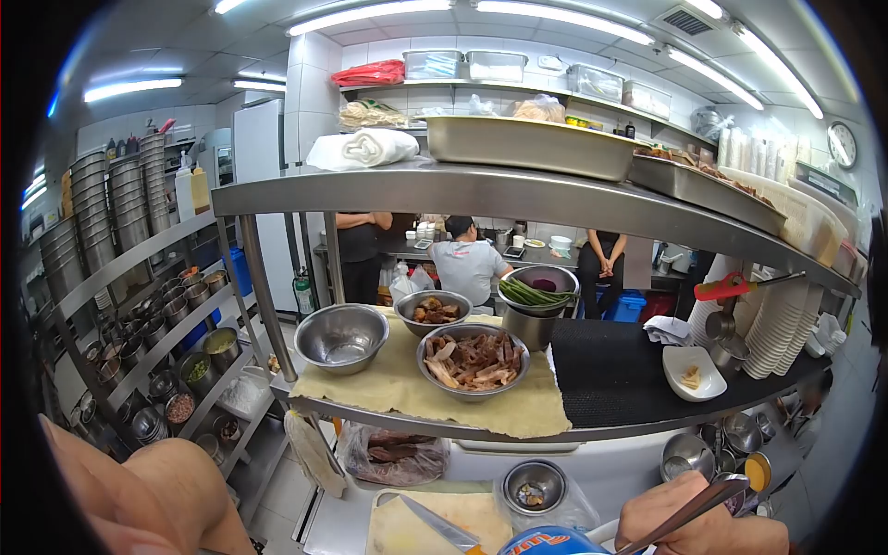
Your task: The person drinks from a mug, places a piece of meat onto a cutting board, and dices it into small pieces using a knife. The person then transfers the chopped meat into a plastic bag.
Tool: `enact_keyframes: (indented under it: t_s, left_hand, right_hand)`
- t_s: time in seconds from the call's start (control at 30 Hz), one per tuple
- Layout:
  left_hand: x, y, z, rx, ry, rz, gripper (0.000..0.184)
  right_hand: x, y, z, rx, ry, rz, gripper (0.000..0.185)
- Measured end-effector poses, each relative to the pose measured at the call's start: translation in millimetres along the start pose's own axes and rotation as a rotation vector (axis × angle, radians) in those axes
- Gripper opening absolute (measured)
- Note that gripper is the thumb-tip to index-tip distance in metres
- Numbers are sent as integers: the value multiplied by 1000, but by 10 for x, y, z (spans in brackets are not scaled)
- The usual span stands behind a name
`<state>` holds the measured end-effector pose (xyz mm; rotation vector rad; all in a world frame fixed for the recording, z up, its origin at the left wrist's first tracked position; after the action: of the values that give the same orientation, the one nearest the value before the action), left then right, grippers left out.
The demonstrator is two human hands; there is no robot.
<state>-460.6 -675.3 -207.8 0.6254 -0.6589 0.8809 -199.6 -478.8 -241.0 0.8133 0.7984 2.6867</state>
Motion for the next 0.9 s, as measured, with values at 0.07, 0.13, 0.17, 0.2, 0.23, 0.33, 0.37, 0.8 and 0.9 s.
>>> enact_keyframes:
  t_s: [0.07,0.13,0.17,0.2,0.23,0.33,0.37,0.8,0.9]
  left_hand:
    - [1,2,-3,-8,3,-2,54]
    - [4,2,-8,-12,8,-5,55]
    - [9,0,-5,-12,7,-6,55]
    - [16,1,-13,-14,12,-5,56]
    - [14,-5,-16,-14,13,-6,56]
    - [34,-5,-29,-26,20,-10,58]
    - [32,-11,-41,-27,24,-12,58]
    - [159,-113,-167,-97,64,-77,64]
    - [230,-125,-217,-124,67,-104,66]
  right_hand:
    - [18,25,-9,4,0,-22,26]
    - [19,28,-12,9,2,-43,27]
    - [12,22,-15,-4,13,-38,27]
    - [3,10,-18,-15,23,-34,28]
    - [-5,-19,-25,-12,24,-42,28]
    - [-55,-221,-69,70,110,-235,30]
    - [-69,-261,-48,131,255,-390,30]
    - [-1412,-1510,-23,75,-281,-830,37]
    - [-1983,-1988,-131,40,-439,-964,43]
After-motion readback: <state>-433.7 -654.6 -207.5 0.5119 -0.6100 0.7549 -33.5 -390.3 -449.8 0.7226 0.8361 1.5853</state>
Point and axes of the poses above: each hand's wrist, its own x-axis towards the middle knuckle, its own z-axis out of the back of the hand, y = z × x, the point moved 4 cm from there along x, towards the middle knuckle, and after that the axes turned 13 degrees about -z, right-handed, at the moved point
